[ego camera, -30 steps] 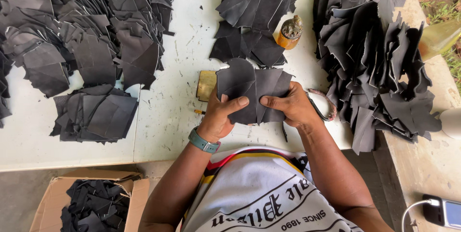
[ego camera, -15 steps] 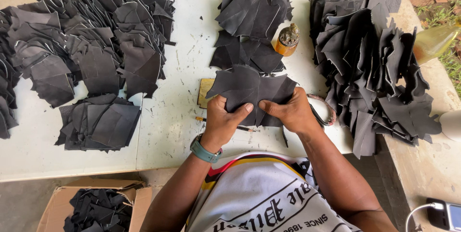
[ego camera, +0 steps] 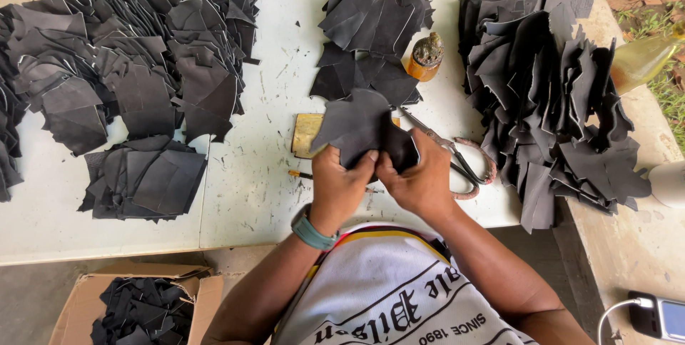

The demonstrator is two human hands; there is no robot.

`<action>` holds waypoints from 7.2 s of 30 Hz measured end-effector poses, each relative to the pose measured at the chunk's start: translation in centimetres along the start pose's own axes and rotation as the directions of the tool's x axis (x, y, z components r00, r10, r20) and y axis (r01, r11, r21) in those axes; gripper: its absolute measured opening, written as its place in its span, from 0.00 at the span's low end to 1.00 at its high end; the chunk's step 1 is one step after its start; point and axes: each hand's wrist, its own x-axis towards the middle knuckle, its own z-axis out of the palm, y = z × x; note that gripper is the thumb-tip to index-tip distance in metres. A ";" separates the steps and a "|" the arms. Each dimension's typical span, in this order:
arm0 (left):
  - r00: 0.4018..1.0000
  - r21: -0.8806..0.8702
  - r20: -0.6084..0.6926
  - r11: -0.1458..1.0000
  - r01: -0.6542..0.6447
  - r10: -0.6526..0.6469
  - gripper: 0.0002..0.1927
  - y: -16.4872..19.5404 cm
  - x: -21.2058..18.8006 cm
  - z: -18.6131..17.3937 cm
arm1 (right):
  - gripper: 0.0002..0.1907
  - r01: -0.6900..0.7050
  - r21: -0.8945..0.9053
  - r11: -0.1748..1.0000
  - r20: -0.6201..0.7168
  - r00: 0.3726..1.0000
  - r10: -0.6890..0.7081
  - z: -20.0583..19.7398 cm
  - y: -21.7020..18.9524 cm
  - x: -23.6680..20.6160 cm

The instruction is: The person cuts black leather pieces using shears, aligns them with a wooden template, and marks them with a pencil. They repeatedly pick up, cut, and stack the leather pieces on a white table.

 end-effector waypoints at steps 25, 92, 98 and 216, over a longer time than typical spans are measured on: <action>0.847 -0.270 0.486 0.885 0.379 -0.215 0.19 0.2 2.0 -4.0 | 0.22 -0.606 0.710 0.359 0.615 0.782 0.105 -0.4 5.0 0.9; 0.909 0.126 0.412 0.992 0.001 -0.053 0.25 0.3 4.0 -4.2 | 0.19 -0.639 0.581 0.504 0.641 0.741 0.199 -0.7 5.6 2.9; 0.909 0.190 0.407 0.982 0.011 -0.089 0.23 0.0 4.0 -3.9 | 0.19 -0.636 0.589 0.498 0.637 0.745 0.198 -0.9 5.2 3.0; 0.980 -0.076 -0.100 0.980 -0.183 0.175 0.08 0.5 7.6 -5.8 | 0.17 -0.468 0.327 0.821 0.583 0.784 0.215 0.8 4.8 -0.5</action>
